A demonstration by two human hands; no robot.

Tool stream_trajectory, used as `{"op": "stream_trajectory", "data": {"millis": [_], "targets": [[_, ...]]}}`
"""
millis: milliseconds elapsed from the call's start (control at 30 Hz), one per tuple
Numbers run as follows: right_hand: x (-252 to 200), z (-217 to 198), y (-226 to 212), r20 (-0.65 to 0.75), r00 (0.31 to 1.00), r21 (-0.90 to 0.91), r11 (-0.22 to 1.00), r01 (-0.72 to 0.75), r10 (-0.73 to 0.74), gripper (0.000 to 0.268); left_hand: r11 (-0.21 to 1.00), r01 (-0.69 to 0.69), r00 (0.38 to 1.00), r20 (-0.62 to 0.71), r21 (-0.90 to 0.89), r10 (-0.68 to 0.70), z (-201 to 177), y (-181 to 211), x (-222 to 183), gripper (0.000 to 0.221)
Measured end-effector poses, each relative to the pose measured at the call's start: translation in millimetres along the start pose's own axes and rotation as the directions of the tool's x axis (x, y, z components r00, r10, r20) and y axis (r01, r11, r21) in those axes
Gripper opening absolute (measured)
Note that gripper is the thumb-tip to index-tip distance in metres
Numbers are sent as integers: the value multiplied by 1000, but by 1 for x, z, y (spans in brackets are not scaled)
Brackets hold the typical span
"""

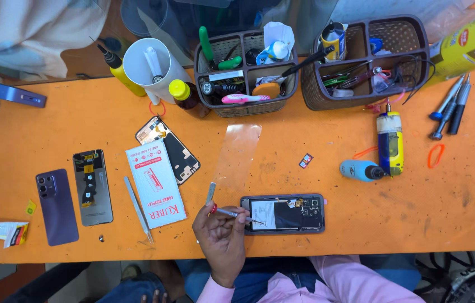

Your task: The person uses a screwdriver to install components into the chassis of a mobile phone while handling small parts by hand on a workbench.

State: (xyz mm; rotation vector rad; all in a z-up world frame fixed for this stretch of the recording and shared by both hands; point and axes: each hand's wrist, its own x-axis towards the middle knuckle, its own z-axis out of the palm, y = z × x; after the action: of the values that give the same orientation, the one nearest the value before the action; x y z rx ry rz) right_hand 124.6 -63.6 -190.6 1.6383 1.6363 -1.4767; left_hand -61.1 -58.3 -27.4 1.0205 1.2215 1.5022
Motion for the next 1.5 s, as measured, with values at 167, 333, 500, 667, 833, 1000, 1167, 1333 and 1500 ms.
{"op": "stream_trajectory", "data": {"millis": [167, 333, 500, 667, 833, 1000, 1167, 1333, 1500], "targets": [[26, 32, 15, -12, 1000, -20, 1000, 11, -11, 32, 997, -70, 997, -14, 13, 70, -2, -9, -5, 64], [0, 47, 19, -20, 1000, 8, 1000, 7, -7, 38, 999, -51, 999, 3, 14, 51, -1, -1, 5, 64], [-43, 49, 31, 28, 998, 10, 999, 47, -48, 45, 992, -124, 992, 3, -33, 124, 2, -3, -1, 63], [-138, 26, 36, 26, 876, 174, 865, 470, -481, 46, 986, -164, 986, -29, -35, 163, 3, -6, -1, 63], [-198, -23, 4, -225, 767, 194, 744, 639, -601, 39, 998, -55, 997, -61, -44, 52, 7, 14, 5, 64], [-224, -69, -32, -584, 705, 63, 844, 532, -401, 39, 991, 126, 986, -105, -42, -130, -8, 22, 5, 64], [-197, -109, -69, -702, 299, -506, 748, 430, -646, 71, 985, 170, 978, -122, -12, -170, -16, 23, 5, 65], [-177, -122, -89, -607, 399, -510, 722, 468, -687, 86, 979, 202, 974, -102, -15, -203, -19, 21, 9, 67], [-168, -122, -88, -583, 409, -516, 709, 481, -702, 84, 974, 221, 973, -73, 37, -218, -22, 17, 19, 67]]}}
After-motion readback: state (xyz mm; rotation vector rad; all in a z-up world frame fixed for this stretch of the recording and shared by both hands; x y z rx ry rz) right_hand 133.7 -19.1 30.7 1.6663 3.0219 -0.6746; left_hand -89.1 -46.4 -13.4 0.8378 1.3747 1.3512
